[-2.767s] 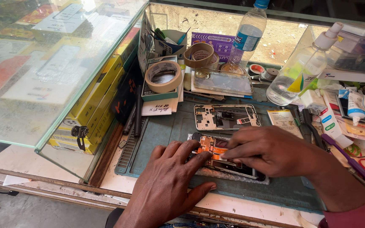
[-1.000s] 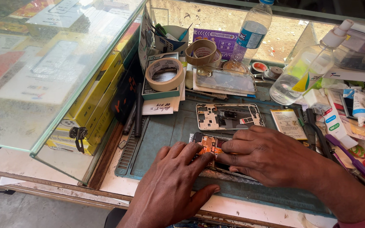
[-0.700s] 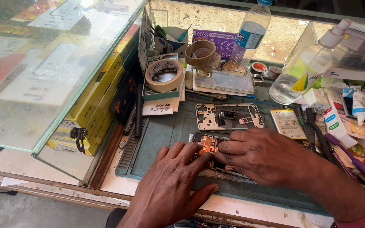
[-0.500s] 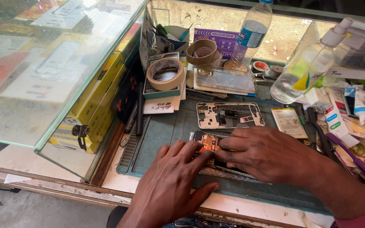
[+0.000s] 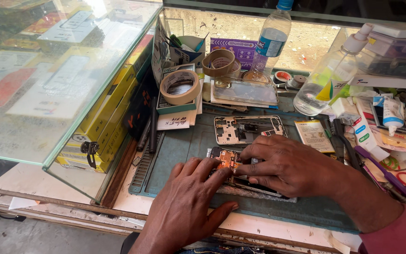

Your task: The person applies adhesive from a tube along the edges of a smartphone back cover. They then pick up the phone's internal chassis, align it with the back cover, and press the two parts together. Finally, the person places a battery into the assembled phone frame.

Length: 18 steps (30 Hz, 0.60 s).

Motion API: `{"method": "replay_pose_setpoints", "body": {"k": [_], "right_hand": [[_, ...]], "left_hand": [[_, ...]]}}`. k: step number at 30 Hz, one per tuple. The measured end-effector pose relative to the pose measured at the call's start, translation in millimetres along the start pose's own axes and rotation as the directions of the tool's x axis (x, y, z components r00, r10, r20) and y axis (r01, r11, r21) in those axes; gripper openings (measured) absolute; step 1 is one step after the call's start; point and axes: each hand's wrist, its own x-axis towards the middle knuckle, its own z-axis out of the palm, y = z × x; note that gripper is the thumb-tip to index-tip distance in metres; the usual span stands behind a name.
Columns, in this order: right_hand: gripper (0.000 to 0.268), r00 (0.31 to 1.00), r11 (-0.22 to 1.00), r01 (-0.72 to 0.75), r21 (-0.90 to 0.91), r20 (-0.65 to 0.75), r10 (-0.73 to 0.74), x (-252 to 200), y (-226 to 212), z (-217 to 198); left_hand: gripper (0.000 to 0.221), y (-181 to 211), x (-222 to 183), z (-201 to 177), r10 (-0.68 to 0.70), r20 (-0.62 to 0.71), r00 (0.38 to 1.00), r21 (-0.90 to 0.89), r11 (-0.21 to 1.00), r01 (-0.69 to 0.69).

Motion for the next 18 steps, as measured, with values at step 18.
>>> {"method": "replay_pose_setpoints", "body": {"k": [18], "right_hand": [[0.034,1.000,0.999,-0.022,-0.033,-0.009,0.021,2.1,9.6,-1.5]], "left_hand": [[0.057,0.2,3.6,-2.2,-0.001,0.024,1.000,0.001,1.000,0.001]]}}
